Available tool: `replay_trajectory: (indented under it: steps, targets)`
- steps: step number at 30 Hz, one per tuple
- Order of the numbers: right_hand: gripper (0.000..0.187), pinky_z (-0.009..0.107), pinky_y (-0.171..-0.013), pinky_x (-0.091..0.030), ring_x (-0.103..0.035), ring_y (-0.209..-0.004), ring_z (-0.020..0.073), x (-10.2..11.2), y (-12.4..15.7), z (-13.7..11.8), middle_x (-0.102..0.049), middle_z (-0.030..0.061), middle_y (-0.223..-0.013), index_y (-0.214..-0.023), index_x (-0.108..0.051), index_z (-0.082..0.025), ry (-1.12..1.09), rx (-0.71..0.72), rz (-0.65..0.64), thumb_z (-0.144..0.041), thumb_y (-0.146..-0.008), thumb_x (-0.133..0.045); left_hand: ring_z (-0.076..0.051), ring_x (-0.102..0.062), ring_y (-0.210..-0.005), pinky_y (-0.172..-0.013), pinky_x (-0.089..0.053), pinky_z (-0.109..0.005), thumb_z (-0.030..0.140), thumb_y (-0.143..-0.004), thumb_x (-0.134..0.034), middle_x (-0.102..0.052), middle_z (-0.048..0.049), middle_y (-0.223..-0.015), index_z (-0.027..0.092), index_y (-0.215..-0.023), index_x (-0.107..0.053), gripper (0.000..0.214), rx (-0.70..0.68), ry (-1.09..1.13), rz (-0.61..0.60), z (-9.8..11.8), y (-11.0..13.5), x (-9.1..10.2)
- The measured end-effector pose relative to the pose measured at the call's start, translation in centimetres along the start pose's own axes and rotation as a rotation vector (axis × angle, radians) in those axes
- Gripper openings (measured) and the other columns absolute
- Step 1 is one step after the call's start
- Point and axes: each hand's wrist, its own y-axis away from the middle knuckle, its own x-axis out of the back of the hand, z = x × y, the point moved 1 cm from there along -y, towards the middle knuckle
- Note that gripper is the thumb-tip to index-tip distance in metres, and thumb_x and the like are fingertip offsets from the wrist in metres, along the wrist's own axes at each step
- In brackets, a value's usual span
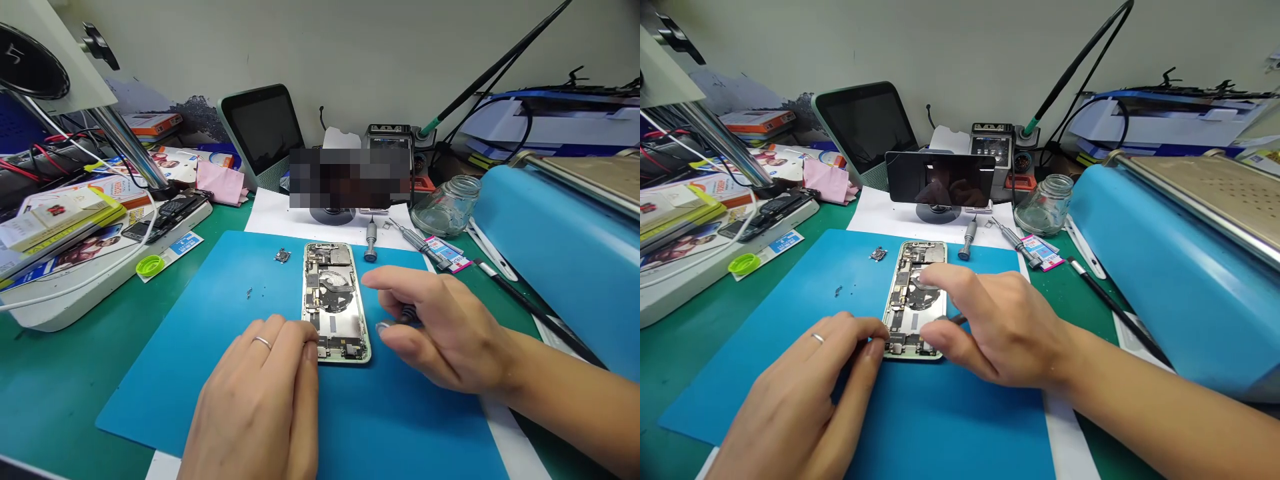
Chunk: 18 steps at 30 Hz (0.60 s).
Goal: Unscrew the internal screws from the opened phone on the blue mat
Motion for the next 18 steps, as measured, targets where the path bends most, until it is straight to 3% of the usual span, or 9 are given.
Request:
replay_trajectory:
  steps: [3, 9, 13, 15, 18]
  targets:
    - [0.022, 0.024, -0.043, -0.040, -0.052, -0.046, 0.0106, 0.0, 0.0, -0.5, -0.063, -0.0052, -0.071, -0.126, -0.049, -0.021, 0.072, 0.020, 0.045, -0.036, -0.112, -0.054, -0.017, -0.064, -0.072, -0.060, -0.051, -0.029, 0.022, -0.107, -0.050, -0.064, 0.0025, -0.086, 0.028, -0.101, -0.051, 0.009, 0.007, 0.000, 0.008, 0.0, 0.1, -0.2]
    - [0.027, 0.023, -0.042, -0.036, -0.047, -0.043, 0.0097, -0.3, 0.0, -0.6, -0.062, -0.0074, -0.067, -0.122, -0.050, -0.020, 0.141, 0.020, 0.080, -0.043, -0.110, -0.057, -0.017, -0.064, -0.072, -0.057, -0.050, -0.028, 0.021, -0.107, -0.049, -0.064, 0.0025, -0.086, 0.029, -0.102, -0.052, 0.010, -0.044, 0.059, -0.023, -0.4, 0.1, -1.0]
    - [0.033, 0.023, -0.042, -0.035, -0.047, -0.043, 0.0097, -0.3, 0.1, -0.4, -0.062, -0.0075, -0.067, -0.124, -0.051, -0.020, 0.120, 0.013, 0.074, -0.047, -0.108, -0.059, -0.018, -0.062, -0.075, -0.062, -0.049, -0.031, 0.020, -0.109, -0.044, -0.063, 0.0013, -0.088, 0.028, -0.098, -0.052, 0.015, 0.031, 0.116, -0.011, 0.2, 0.3, -1.3]
    - [0.041, 0.024, -0.042, -0.036, -0.049, -0.044, 0.0105, -0.1, 0.1, -0.4, -0.061, -0.0069, -0.067, -0.127, -0.050, -0.019, 0.102, 0.002, 0.056, -0.055, -0.108, -0.055, -0.020, -0.061, -0.078, -0.066, -0.047, -0.033, 0.020, -0.110, -0.041, -0.063, 0.0001, -0.088, 0.027, -0.095, -0.052, 0.019, 0.092, 0.142, 0.002, 0.8, 0.4, -1.5]
    - [0.053, 0.025, -0.043, -0.041, -0.054, -0.046, 0.0131, 0.5, -0.1, -0.5, -0.060, -0.0052, -0.066, -0.132, -0.047, -0.017, 0.046, 0.008, 0.011, -0.062, -0.112, -0.027, -0.021, -0.060, -0.078, -0.066, -0.045, -0.034, 0.022, -0.111, -0.040, -0.062, -0.0012, -0.089, 0.027, -0.093, -0.052, 0.022, 0.129, 0.167, -0.003, 1.3, 0.4, -1.7]
